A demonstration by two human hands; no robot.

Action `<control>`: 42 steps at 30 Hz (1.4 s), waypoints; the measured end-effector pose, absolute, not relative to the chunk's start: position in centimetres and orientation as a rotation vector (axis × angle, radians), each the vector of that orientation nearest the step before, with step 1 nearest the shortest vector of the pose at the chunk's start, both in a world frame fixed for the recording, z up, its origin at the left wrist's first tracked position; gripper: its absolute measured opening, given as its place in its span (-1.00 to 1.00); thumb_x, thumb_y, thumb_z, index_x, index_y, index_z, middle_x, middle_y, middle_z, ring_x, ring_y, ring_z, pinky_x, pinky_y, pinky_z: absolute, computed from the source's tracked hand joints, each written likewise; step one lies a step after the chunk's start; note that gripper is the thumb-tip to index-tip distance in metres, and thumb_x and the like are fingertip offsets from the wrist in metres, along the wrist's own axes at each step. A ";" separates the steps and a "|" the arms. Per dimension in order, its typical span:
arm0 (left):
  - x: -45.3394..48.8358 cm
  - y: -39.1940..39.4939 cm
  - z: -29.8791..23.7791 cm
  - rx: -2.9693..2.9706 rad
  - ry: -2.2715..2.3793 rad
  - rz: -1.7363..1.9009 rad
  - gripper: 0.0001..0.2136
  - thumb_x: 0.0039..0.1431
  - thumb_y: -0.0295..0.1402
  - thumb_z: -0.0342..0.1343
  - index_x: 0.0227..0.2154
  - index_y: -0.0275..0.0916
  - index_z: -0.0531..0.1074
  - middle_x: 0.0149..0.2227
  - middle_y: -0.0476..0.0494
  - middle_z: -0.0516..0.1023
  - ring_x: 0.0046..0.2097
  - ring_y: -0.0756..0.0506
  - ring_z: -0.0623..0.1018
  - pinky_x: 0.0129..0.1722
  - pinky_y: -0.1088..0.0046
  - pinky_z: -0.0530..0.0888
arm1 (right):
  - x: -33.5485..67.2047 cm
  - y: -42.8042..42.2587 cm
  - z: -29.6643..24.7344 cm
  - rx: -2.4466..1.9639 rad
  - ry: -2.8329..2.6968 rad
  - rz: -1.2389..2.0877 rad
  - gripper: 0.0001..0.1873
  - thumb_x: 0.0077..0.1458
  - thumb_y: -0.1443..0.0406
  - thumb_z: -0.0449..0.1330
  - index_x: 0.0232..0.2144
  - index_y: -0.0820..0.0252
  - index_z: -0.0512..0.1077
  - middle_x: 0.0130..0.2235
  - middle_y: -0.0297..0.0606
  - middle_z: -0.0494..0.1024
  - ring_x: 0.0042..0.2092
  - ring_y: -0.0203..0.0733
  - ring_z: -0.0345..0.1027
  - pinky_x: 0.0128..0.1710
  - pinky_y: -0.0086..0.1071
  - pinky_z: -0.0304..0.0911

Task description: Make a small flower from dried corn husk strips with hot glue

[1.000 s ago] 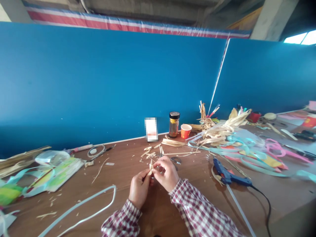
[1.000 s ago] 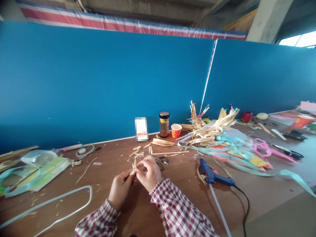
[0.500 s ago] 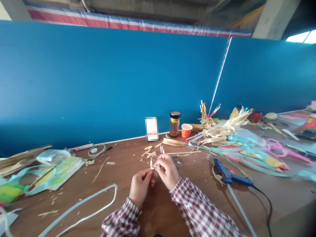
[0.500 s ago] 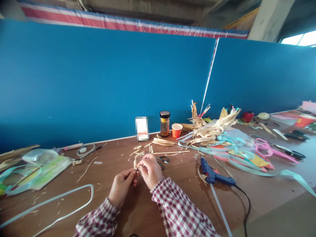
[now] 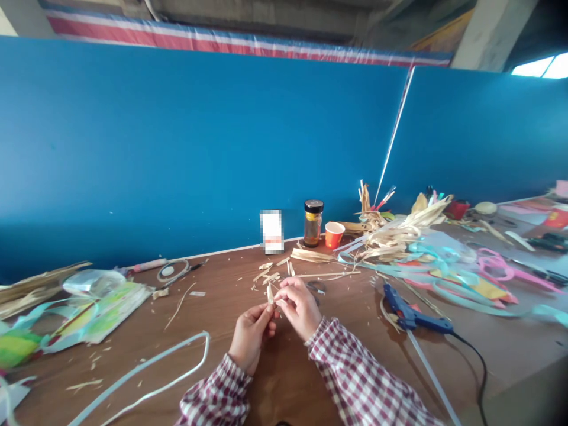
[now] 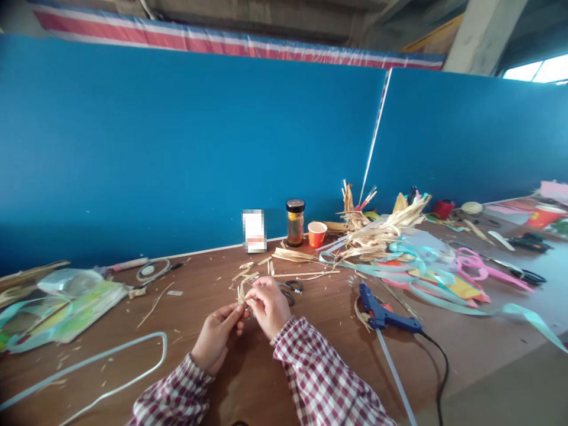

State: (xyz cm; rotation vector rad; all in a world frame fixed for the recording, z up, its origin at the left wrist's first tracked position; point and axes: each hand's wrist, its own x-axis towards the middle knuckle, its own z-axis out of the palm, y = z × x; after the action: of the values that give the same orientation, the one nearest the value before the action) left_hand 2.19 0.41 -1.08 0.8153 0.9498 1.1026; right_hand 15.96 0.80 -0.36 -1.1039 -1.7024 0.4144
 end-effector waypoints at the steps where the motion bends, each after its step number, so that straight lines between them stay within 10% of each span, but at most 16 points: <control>1: 2.2 0.4 -1.0 0.805 0.934 1.090 -0.74 -0.19 -0.27 0.29 -0.43 -0.35 0.51 -0.53 -0.03 0.47 -0.61 0.16 0.32 -0.64 0.72 0.31 | 15.9 0.8 -0.4 -1.087 -1.678 0.449 -0.86 0.02 0.45 0.11 -0.40 0.16 0.43 -0.17 -0.22 0.31 -0.29 -0.28 0.30 -0.35 -0.43 0.29; 42: 1.8 0.5 -0.9 0.801 0.942 1.120 -0.71 -0.28 -0.28 0.34 -0.45 -0.34 0.54 -0.51 -0.06 0.50 -0.57 0.13 0.36 -0.58 0.66 0.37 | 15.4 0.4 0.6 -0.949 -1.502 0.867 -0.97 0.04 0.35 0.13 -0.41 0.17 0.39 -0.43 -0.34 0.49 -0.43 -0.28 0.42 -0.42 -0.43 0.33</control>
State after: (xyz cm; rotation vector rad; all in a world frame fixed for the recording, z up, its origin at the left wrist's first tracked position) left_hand 1.83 0.48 -0.89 0.8006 0.9420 1.1202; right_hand 15.43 0.39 0.56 -0.9489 -1.5022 0.8670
